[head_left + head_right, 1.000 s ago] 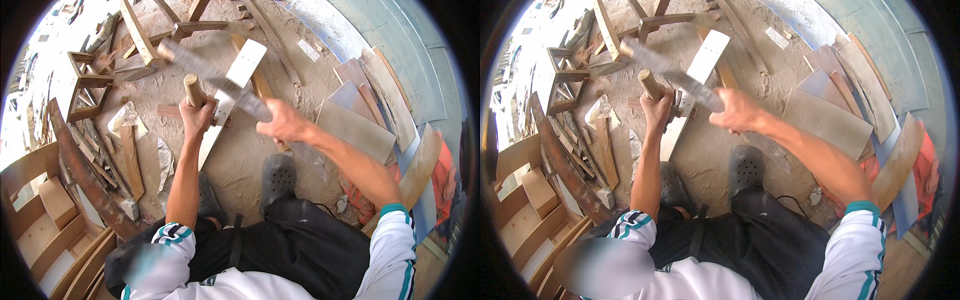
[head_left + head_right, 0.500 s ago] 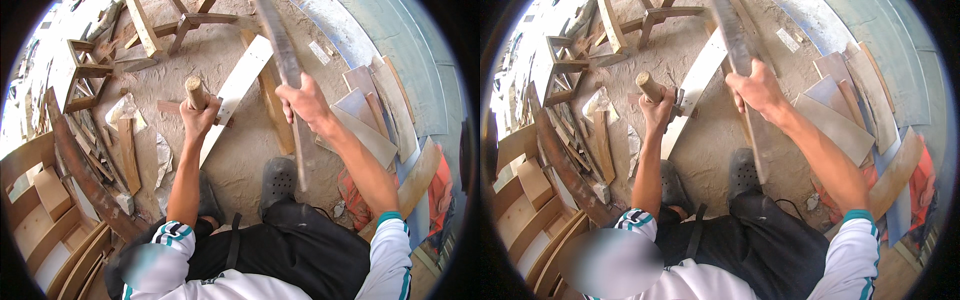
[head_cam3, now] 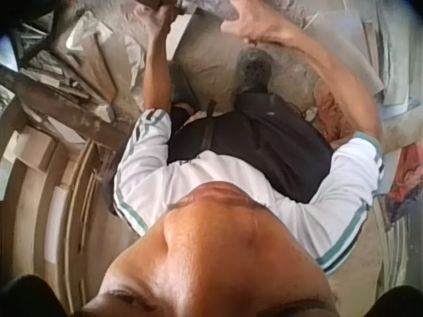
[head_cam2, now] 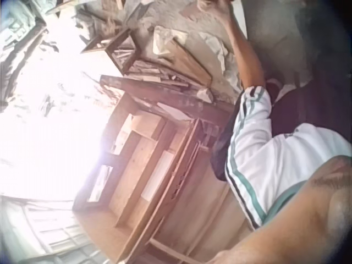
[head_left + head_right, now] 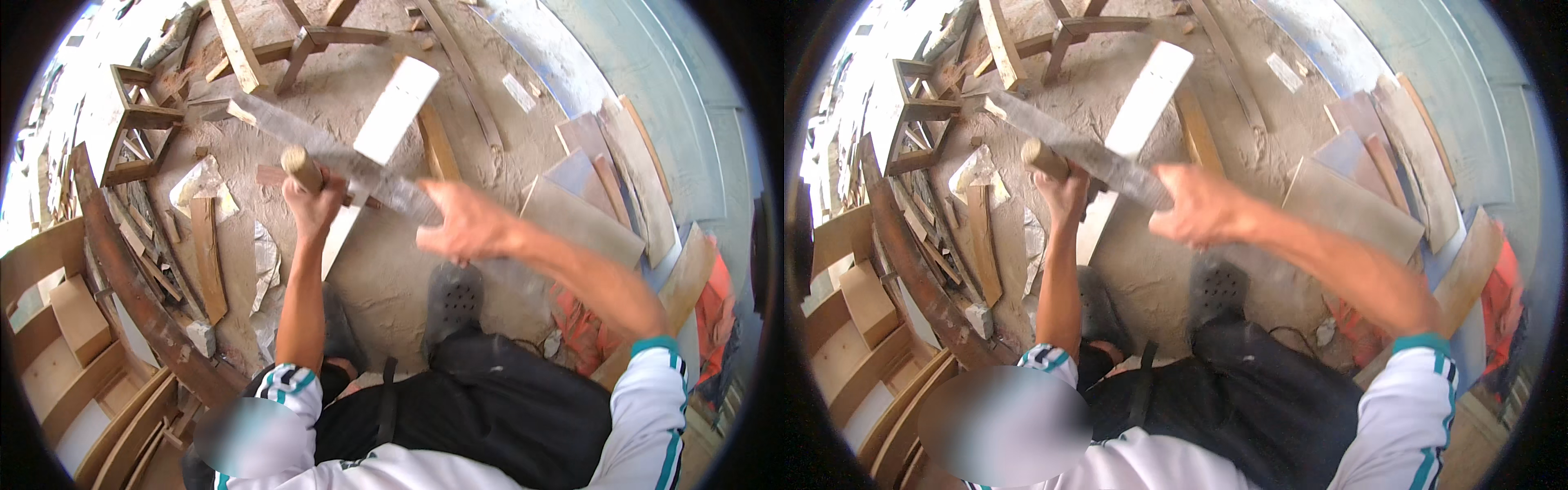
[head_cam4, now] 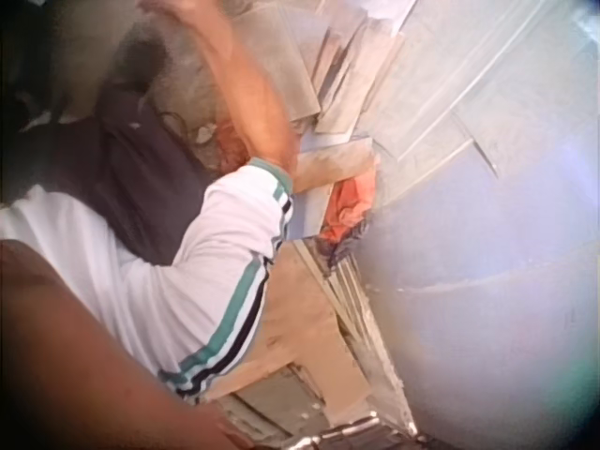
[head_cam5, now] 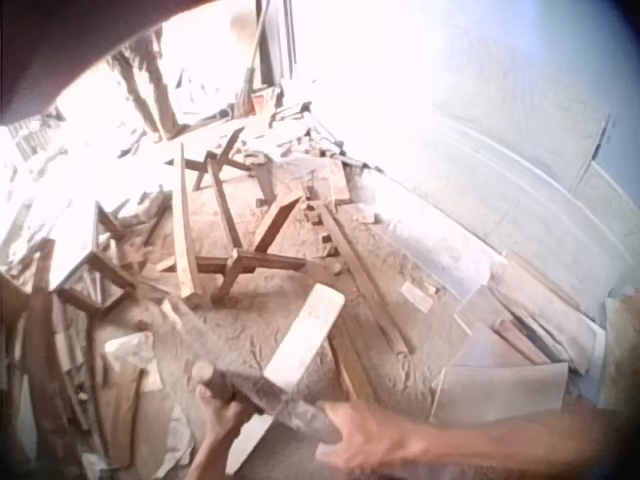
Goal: The person hammers nails into a white wooden plank using a hammer. They repeatedly position the plank, strike nails, and adjust the wood on the floor.
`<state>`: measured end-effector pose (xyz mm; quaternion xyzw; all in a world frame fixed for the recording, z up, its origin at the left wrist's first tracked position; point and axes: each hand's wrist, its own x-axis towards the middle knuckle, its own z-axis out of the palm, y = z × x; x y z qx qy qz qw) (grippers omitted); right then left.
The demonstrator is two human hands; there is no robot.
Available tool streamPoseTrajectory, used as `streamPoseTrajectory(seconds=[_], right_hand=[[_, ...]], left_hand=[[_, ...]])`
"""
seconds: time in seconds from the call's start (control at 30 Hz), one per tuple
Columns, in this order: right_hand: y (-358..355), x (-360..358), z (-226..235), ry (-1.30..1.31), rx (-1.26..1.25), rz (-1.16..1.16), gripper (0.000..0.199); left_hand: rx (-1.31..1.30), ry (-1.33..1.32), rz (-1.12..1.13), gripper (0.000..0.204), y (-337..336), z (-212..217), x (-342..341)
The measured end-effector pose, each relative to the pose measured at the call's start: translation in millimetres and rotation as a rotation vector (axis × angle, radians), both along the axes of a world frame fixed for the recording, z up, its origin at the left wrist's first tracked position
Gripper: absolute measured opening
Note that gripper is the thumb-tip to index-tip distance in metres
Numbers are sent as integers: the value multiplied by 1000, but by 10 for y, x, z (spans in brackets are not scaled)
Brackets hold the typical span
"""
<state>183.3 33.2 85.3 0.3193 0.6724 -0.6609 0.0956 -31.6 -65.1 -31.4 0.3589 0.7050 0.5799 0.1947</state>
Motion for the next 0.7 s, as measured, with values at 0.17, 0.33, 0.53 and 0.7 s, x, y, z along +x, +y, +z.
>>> streamPoseTrajectory(seconds=[0.17, 0.33, 0.53, 0.7], right_hand=[[324, 87, -109, 69, -179, -532, 25], [-158, 51, 11, -49, -217, 17, 23], [268, 58, -91, 15, -99, -412, 20], [-13, -108, -23, 63, 0, -12, 45]], left_hand=[[-18, -120, -84, 31, 18, 34, -98], [-18, -74, 18, 32, 60, -6, -101], [38, -66, -34, 33, -12, -1, -122], [70, -16, 79, 30, -76, -151, -159]])
